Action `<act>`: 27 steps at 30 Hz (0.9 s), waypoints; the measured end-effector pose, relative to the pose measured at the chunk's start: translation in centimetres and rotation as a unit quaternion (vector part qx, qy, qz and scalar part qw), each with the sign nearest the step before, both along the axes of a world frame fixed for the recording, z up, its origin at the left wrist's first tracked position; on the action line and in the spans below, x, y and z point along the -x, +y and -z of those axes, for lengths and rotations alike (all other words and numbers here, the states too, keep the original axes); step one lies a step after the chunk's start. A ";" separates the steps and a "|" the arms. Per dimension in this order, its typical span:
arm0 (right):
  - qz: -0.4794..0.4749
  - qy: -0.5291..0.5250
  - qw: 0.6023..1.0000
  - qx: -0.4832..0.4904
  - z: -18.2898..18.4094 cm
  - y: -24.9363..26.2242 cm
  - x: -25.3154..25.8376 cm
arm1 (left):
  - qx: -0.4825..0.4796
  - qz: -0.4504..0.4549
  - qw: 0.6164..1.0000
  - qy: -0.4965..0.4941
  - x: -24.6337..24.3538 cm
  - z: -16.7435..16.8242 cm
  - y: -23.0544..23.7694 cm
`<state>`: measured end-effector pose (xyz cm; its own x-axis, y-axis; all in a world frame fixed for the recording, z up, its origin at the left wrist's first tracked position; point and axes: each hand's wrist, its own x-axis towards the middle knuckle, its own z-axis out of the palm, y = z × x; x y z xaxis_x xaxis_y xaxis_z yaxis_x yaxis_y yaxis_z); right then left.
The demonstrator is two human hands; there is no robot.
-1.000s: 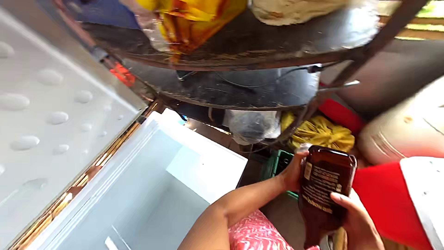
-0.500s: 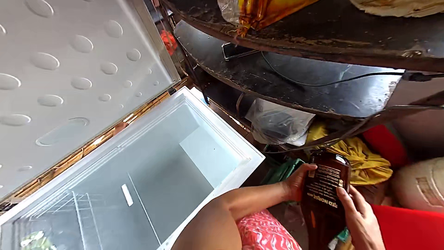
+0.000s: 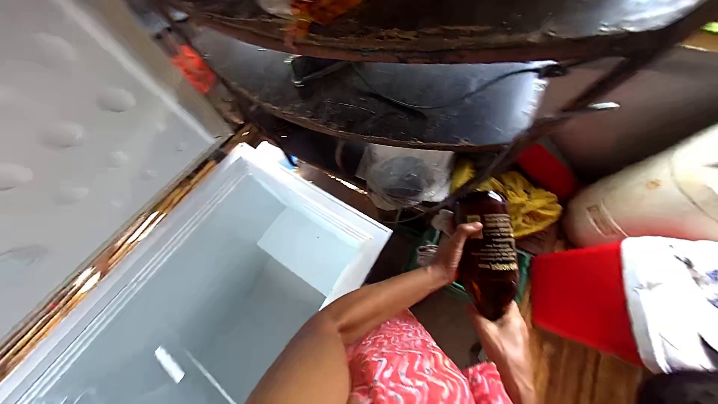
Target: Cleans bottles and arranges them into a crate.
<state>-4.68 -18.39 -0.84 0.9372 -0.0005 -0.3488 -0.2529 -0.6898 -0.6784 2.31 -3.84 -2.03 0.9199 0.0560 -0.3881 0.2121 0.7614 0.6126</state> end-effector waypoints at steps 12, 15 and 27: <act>0.093 0.235 0.685 -0.684 2.4 -1.6 1.1 | -0.504 0.104 0.829 -0.219 5.8 0.8 -4.7; 0.086 0.262 0.694 -0.665 2.8 -2.1 1.8 | -0.617 0.170 0.719 -0.271 2.5 -0.1 -3.5; 0.101 0.320 0.649 -0.683 4.4 -3.3 4.8 | -0.309 0.102 0.944 -0.056 -6.2 3.4 -3.0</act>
<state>-9.43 -21.74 -5.25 0.6289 0.6189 -0.4706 -0.7762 0.5346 -0.3342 8.52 -6.88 -5.43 0.9691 0.0568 -0.2400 0.2244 0.2007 0.9536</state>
